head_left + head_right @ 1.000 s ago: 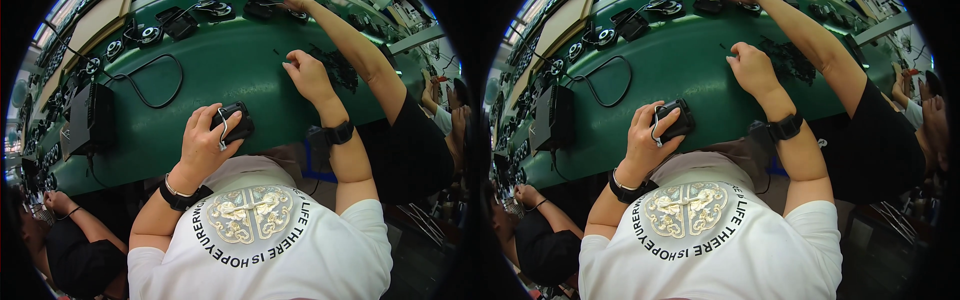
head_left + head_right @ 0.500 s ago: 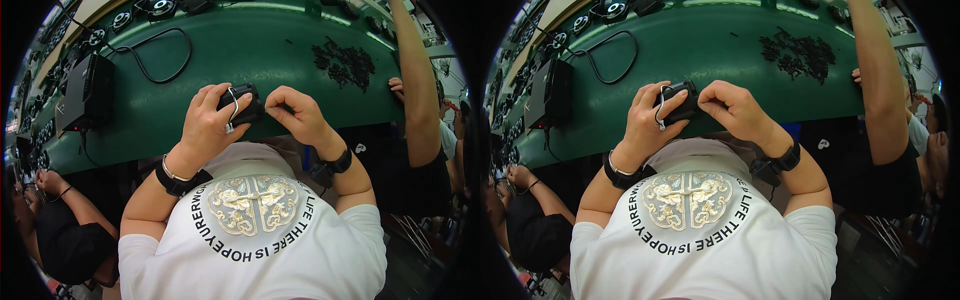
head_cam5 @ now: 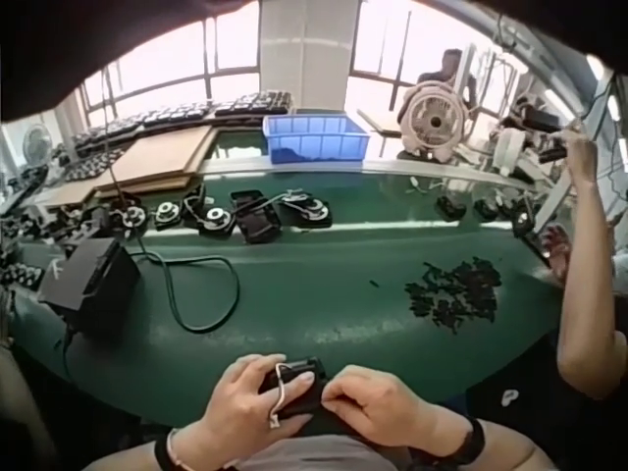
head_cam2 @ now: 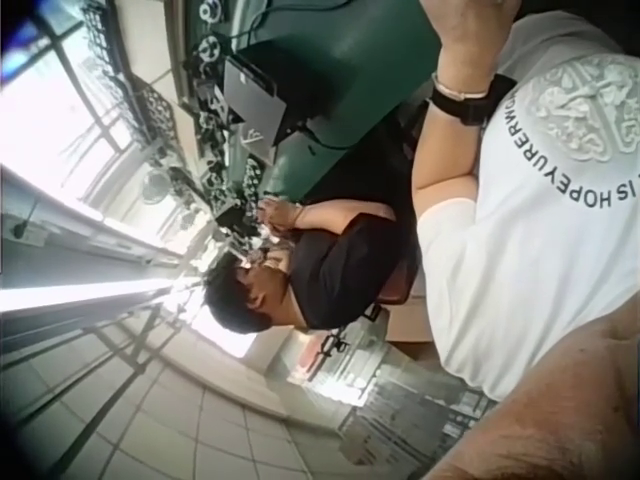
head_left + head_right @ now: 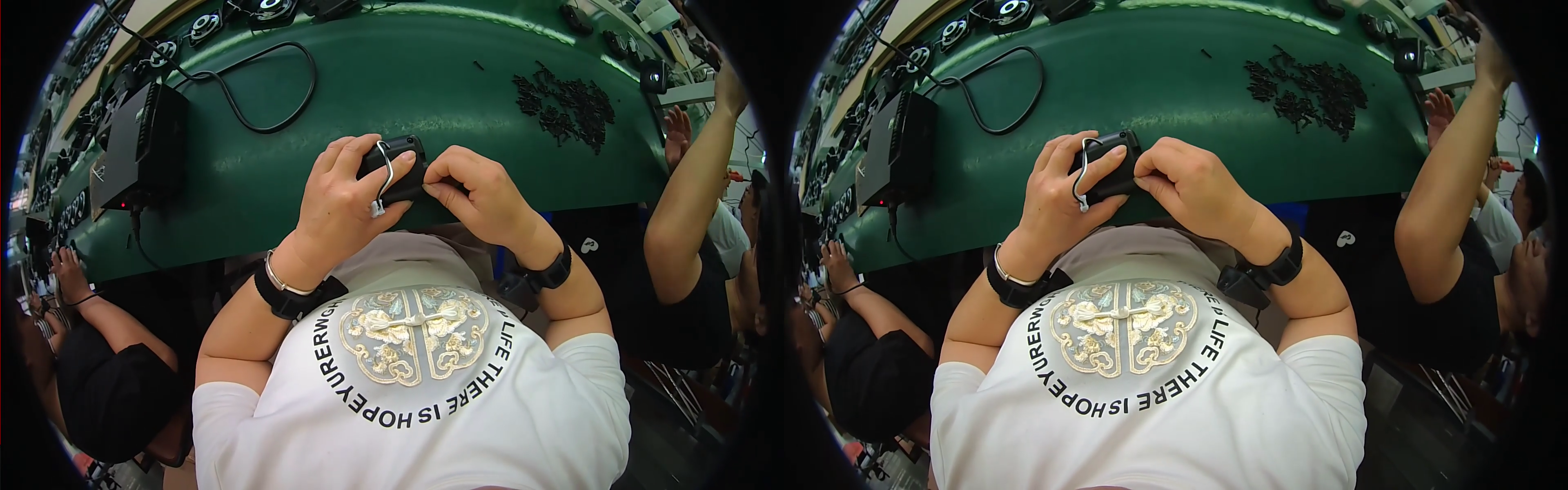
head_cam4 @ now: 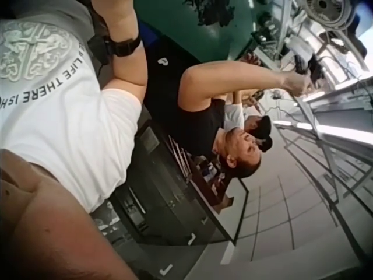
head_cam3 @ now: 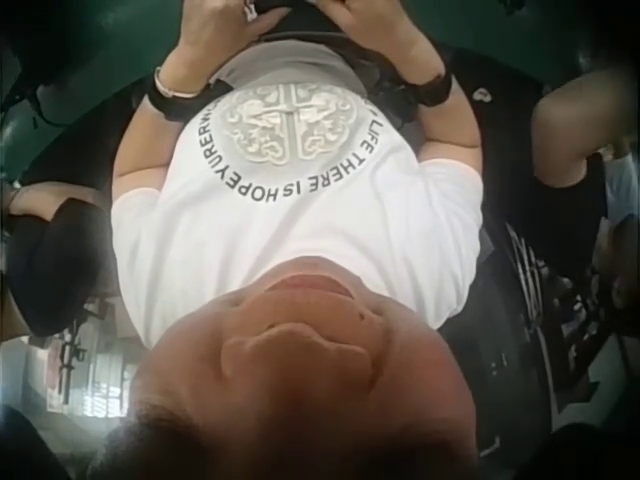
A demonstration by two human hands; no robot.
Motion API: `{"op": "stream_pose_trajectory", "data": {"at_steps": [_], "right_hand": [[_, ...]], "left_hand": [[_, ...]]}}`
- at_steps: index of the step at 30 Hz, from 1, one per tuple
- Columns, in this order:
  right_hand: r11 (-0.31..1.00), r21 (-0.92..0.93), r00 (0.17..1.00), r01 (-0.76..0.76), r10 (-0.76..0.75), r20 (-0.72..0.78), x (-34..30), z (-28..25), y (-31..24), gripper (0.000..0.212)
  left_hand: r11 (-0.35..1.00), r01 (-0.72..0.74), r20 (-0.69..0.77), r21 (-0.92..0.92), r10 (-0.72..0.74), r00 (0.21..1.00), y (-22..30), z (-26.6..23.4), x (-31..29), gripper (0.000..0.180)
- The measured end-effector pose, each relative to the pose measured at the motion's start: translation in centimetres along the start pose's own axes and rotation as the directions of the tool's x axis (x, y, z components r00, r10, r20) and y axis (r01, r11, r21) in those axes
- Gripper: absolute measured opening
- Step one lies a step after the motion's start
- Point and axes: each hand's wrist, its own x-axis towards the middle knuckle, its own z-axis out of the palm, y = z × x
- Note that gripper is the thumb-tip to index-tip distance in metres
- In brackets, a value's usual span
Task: The person picks up a speaker and a housing, fits them together, and inserts screws into the holes by hand. They then place the assembly back on the table and reach for another speaker and housing to repeat the process.
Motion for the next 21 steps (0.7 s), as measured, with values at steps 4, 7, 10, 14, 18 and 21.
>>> {"op": "stream_pose_trajectory", "data": {"at_steps": [4,7,10,14,18,21], "right_hand": [[0.989,0.077,0.992,-0.127,0.128,-0.01,0.4,-1.2,-0.1,0.011],[0.968,0.065,0.955,-0.241,0.249,-0.164,3.5,-4.3,2.4,0.014],[0.936,-0.253,0.924,-0.246,0.148,-0.353,7.4,-7.5,7.3,0.016],[0.691,-0.647,0.944,-0.322,0.179,-0.278,9.6,-8.6,11.5,0.019],[0.76,-0.586,0.959,-0.282,0.229,-0.165,9.5,-7.6,10.2,0.019],[0.944,0.051,0.944,-0.327,0.328,-0.028,7.0,-6.1,5.0,0.017]], "left_hand": [[1.0,-0.004,-0.004,-0.001,0.004,1.0,0.1,0.1,0.2,0.059],[1.0,0.0,-0.004,0.031,0.001,1.0,0.2,0.0,0.1,0.059],[1.0,-0.009,-0.004,0.023,0.01,1.0,0.2,0.4,0.2,0.058],[1.0,-0.013,-0.001,0.019,0.013,1.0,0.3,1.0,0.4,0.058],[1.0,-0.005,0.005,0.023,0.005,1.0,0.4,1.1,0.6,0.057],[1.0,0.026,0.02,0.004,-0.026,0.999,0.3,0.7,0.5,0.057]]}}
